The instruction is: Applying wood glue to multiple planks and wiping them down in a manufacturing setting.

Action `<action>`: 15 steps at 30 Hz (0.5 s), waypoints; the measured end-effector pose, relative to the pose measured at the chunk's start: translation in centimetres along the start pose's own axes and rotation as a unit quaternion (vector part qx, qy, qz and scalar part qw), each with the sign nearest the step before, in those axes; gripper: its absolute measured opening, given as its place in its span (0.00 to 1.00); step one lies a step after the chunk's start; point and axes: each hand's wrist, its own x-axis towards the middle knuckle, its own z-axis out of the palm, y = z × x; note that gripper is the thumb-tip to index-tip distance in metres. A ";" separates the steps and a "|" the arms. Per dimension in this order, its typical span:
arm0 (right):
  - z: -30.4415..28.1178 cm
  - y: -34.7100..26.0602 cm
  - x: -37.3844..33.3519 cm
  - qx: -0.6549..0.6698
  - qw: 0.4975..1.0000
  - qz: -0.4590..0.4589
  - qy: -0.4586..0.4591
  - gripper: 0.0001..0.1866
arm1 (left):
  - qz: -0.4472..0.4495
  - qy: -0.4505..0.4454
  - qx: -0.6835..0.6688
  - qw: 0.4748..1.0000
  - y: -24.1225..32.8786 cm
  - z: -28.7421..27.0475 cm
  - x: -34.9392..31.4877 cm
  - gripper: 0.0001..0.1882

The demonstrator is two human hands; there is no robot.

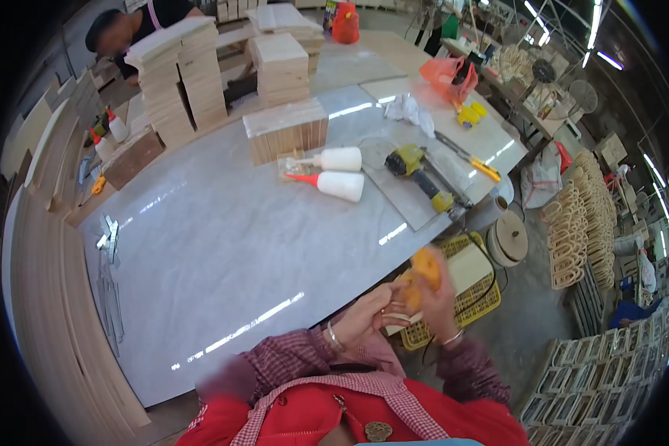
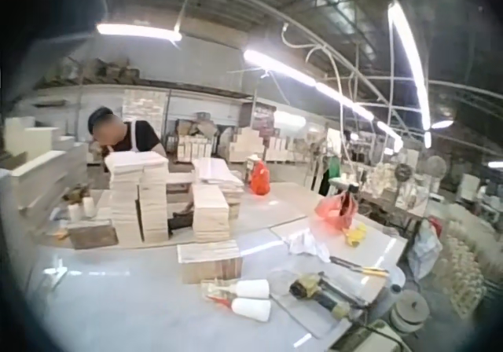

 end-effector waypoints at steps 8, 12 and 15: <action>-2.1 -1.5 15.3 -0.023 0.998 -0.043 0.033 0.24 | 0.104 -0.111 0.551 0.820 -2.0 -5.0 2.3 0.08; 0.7 -0.4 23.3 -0.046 0.997 -0.066 0.017 0.23 | 0.174 -0.141 0.598 0.770 -3.4 -6.4 3.0 0.05; 3.2 1.4 27.9 -0.111 0.984 -0.136 0.001 0.21 | 0.225 -0.147 0.593 0.759 -4.6 -6.9 2.5 0.04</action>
